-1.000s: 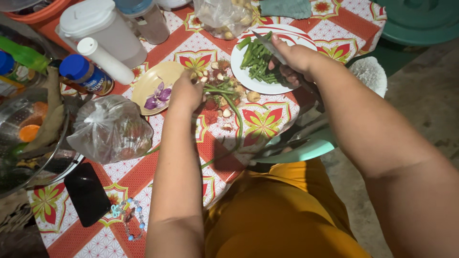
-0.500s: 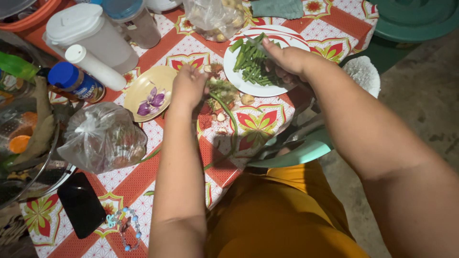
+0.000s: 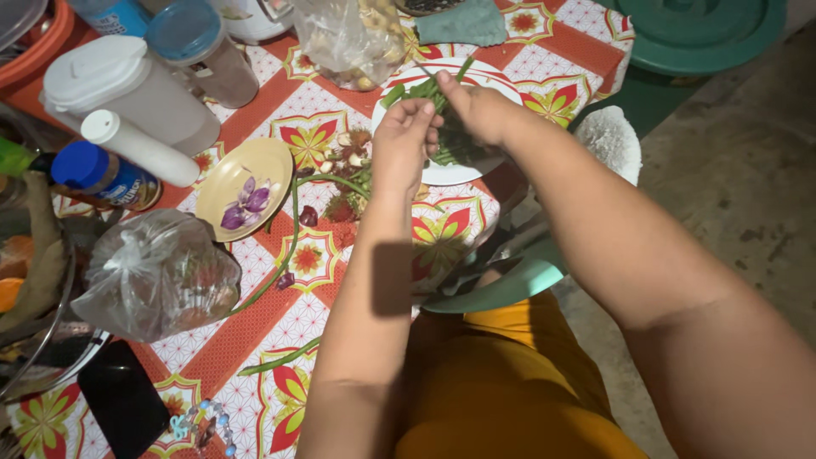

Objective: The person snaps green beans by hand and uses a knife to trim ends, placing the pieces onto a white plate while discarding scraps on the table.

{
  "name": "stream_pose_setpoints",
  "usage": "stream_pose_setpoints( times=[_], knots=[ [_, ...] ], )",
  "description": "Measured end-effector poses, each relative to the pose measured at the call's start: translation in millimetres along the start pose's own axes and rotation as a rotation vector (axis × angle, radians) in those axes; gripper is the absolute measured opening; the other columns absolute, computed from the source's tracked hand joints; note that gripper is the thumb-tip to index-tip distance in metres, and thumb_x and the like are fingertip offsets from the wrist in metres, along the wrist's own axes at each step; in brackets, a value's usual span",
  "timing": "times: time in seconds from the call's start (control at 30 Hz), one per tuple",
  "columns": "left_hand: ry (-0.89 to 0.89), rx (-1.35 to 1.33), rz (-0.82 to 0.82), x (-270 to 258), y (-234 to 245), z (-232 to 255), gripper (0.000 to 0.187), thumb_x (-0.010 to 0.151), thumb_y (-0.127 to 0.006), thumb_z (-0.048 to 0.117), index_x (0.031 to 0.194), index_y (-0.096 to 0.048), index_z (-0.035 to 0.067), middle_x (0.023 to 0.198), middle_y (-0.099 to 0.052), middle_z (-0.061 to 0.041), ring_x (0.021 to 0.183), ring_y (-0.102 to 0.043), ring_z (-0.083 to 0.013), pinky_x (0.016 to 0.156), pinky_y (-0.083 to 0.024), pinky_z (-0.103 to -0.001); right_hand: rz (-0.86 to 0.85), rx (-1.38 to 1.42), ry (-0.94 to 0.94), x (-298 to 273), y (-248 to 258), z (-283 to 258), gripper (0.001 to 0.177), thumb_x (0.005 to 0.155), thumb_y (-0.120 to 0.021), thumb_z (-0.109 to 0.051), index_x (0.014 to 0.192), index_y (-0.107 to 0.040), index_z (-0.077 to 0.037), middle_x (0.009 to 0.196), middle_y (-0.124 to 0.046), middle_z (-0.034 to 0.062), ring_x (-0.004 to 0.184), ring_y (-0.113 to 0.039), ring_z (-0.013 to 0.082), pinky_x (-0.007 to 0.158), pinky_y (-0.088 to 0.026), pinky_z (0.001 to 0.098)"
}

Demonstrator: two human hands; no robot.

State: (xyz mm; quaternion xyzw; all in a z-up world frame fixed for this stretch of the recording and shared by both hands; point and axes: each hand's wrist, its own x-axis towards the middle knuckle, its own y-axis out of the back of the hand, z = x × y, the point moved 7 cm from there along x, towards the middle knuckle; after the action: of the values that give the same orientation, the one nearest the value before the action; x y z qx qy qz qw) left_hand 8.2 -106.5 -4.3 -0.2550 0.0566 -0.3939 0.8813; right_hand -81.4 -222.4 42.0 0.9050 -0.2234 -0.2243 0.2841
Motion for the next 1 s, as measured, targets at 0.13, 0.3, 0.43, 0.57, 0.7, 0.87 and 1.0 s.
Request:
stream_pose_setpoints(
  times=[0.13, 0.3, 0.43, 0.57, 0.7, 0.87, 1.0],
  knots=[
    [0.049, 0.022, -0.02, -2.9, 2.5, -6.6, 0.026, 0.098, -0.065, 0.008, 0.122, -0.064, -0.001, 0.098, -0.073, -0.008, 0.075, -0.064, -0.0101, 0.064, -0.053, -0.024, 0.035, 0.048, -0.019, -0.9, 7.0, 4.7, 0.092, 0.091, -0.025, -0.081, 0.131, -0.064, -0.008, 0.066, -0.056, 0.0106, 0.049, -0.049, 0.0213, 0.046, -0.04, 0.0382],
    [0.05, 0.131, 0.039, -8.9, 14.8, -14.2, 0.029, 0.094, -0.069, 0.005, 0.122, -0.066, -0.002, 0.098, -0.075, -0.008, 0.076, -0.066, -0.0098, 0.065, -0.054, -0.022, 0.045, -0.078, 0.04, 4.8, 2.9, 5.9, 0.095, 0.092, -0.022, -0.08, 0.133, -0.063, -0.005, 0.081, -0.069, 0.0176, 0.057, -0.062, 0.0273, 0.054, -0.051, 0.0426],
    [-0.188, 0.337, 0.054, -10.9, 21.2, -4.0, 0.023, 0.093, -0.074, 0.002, 0.115, -0.07, -0.004, 0.097, -0.074, -0.008, 0.08, -0.069, -0.0092, 0.067, -0.054, -0.022, 0.042, -0.146, 0.018, 14.6, -3.1, 15.8, 0.096, 0.091, -0.017, -0.08, 0.139, -0.057, -0.007, 0.104, -0.07, 0.0253, 0.083, -0.07, 0.0368, 0.077, -0.056, 0.0458],
    [-0.27, 0.426, 0.078, -17.8, 20.2, 4.8, 0.021, 0.091, -0.077, 0.003, 0.111, -0.073, -0.002, 0.097, -0.075, -0.006, 0.079, -0.066, -0.0075, 0.068, -0.053, -0.022, 0.091, -0.314, 0.128, 27.2, -8.4, 16.6, 0.092, 0.1, -0.015, -0.074, 0.134, -0.062, -0.002, 0.123, -0.066, 0.0284, 0.117, -0.061, 0.0438, 0.104, -0.046, 0.0481],
    [-0.373, 0.805, 0.185, -33.5, 13.4, 27.6, 0.015, 0.085, -0.081, 0.006, 0.099, -0.077, 0.003, 0.09, -0.077, -0.006, 0.073, -0.068, -0.0106, 0.069, -0.056, -0.026, 0.113, -0.367, 0.09, 35.6, -16.5, 26.4, 0.089, 0.103, -0.014, -0.067, 0.133, -0.062, 0.001, 0.122, -0.066, 0.0307, 0.119, -0.061, 0.0453, 0.107, -0.044, 0.0488],
    [-0.371, 0.912, 0.217, -35.1, 11.9, 32.5, 0.013, 0.085, -0.079, 0.006, 0.098, -0.076, 0.005, 0.087, -0.076, -0.008, 0.071, -0.07, -0.014, 0.067, -0.056, -0.027, 0.055, -0.369, 0.073, 49.9, -20.7, 38.1, 0.094, 0.106, -0.019, -0.074, 0.12, -0.068, 0.005, 0.111, -0.065, 0.0296, 0.104, -0.062, 0.043, 0.096, -0.046, 0.0491],
    [-0.436, 0.952, 0.241, -32.7, 23.8, 32.5, 0.013, 0.088, -0.076, 0.005, 0.1, -0.076, 0.002, 0.092, -0.076, -0.01, 0.078, -0.073, -0.0148, 0.071, -0.057, -0.028, -0.037, 0.004, -0.182, 28.6, -12.2, 44.4, 0.087, 0.099, -0.028, -0.077, 0.104, -0.068, 0.0, 0.077, -0.055, 0.0147, 0.06, -0.047, 0.029, 0.055, -0.04, 0.046]
  ],
)
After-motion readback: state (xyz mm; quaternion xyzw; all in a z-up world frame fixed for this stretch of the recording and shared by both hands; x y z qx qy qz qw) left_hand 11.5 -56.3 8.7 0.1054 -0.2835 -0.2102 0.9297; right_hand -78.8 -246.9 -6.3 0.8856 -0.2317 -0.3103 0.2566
